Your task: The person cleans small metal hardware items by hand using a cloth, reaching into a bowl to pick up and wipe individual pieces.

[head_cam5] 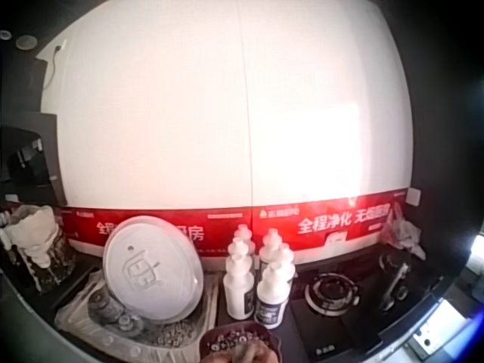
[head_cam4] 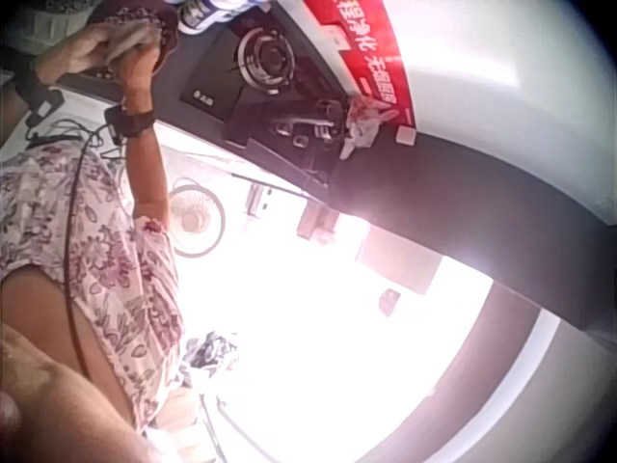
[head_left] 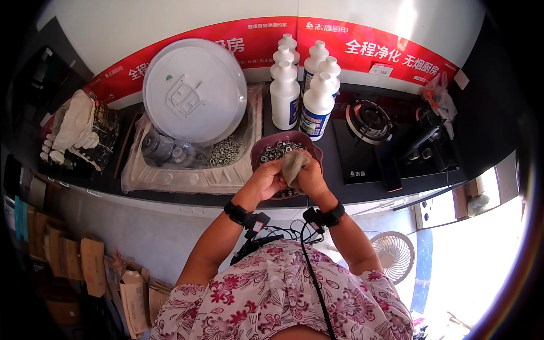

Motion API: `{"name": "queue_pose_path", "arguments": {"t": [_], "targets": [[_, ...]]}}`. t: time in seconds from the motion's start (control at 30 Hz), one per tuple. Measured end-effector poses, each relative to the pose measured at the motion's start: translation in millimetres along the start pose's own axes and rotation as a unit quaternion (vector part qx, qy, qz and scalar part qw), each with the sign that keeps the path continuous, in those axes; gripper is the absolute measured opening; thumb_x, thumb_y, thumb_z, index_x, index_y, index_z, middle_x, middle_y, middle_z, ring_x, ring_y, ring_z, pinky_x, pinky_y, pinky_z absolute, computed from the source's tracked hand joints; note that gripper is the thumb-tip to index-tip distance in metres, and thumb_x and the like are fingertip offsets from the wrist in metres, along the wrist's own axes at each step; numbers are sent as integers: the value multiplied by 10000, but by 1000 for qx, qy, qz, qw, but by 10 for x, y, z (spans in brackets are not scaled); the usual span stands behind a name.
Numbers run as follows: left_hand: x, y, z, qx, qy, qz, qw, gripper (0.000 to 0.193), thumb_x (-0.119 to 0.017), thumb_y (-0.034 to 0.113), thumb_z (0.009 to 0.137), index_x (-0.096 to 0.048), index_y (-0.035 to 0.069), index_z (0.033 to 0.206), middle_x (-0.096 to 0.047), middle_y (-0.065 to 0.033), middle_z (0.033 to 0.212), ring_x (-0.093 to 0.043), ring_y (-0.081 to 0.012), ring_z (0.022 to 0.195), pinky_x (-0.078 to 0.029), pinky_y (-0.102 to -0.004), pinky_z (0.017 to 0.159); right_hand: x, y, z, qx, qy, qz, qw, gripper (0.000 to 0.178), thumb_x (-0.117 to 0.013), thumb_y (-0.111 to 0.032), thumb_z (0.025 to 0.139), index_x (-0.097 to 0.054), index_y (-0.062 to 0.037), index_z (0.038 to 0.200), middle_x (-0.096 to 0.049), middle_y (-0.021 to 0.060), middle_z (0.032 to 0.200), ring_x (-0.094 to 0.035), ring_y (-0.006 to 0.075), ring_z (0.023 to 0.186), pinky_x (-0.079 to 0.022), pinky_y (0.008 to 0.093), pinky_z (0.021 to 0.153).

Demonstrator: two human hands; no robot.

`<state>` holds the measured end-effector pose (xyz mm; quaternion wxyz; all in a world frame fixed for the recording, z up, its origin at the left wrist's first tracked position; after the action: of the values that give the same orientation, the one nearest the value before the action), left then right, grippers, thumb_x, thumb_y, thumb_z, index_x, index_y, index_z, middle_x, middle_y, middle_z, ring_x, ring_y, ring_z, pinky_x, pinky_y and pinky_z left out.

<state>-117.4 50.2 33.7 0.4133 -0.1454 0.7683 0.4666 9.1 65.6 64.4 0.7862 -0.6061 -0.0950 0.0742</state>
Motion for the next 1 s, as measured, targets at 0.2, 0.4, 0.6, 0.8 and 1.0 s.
{"name": "queue_pose_path", "arguments": {"t": [0.2, 0.4, 0.6, 0.8, 1.0], "targets": [[-16, 5, -9, 0, -1, -5, 1000, 282, -510, 277, 825, -538, 74, 1018, -583, -39, 958, -565, -165, 860, -457, -367, 774, -17, -69, -20, -50, 3, 38, 998, 238, -527, -22, 735, -520, -18, 973, -575, 80, 859, -544, 144, 799, -437, 259, 703], [-21, 7, -27, -26, 13, -39, 999, 293, -477, 262, 844, -505, 70, 1064, -560, -61, 1019, -547, -189, 914, -434, -394, 816, -12, -20, -7, -35, -2, -23, 999, 245, -505, -22, 733, -522, -19, 977, -583, 88, 879, -554, 159, 810, -442, 264, 707], [-47, 13, -36, -18, 27, 0, 999, 312, -478, 271, 843, -495, 71, 1081, -554, -61, 1032, -541, -193, 932, -428, -395, 827, -8, -88, -15, 12, -1, -91, 996, 250, -456, 4, 735, -522, -16, 976, -580, 84, 886, -552, 162, 811, -441, 264, 708], [8, -15, -1, -5, 17, 25, 1000, 347, -506, 312, 824, -501, 73, 1077, -563, -59, 1010, -545, -192, 925, -437, -381, 814, 2, -73, -22, 11, 28, -61, 998, 227, -561, -56, 707, -533, -23, 930, -594, 114, 808, -579, 203, 761, -449, 292, 670], [44, -8, 1, -30, 36, -38, 998, 338, -484, 324, 835, -503, 73, 1061, -564, -57, 1003, -543, -177, 924, -433, -364, 818, -17, -44, -11, 15, 10, -23, 1000, 236, -522, -24, 724, -533, -19, 959, -583, 86, 861, -559, 166, 792, -442, 266, 702]]}}
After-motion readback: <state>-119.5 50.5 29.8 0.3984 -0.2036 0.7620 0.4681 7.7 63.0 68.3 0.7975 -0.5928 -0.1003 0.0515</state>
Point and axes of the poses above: each hand's wrist, its own z-axis towards the middle knuckle, its own x-axis out of the back of the hand, y = z × x, the point moved 3 cm from there along z, towards the middle knuckle
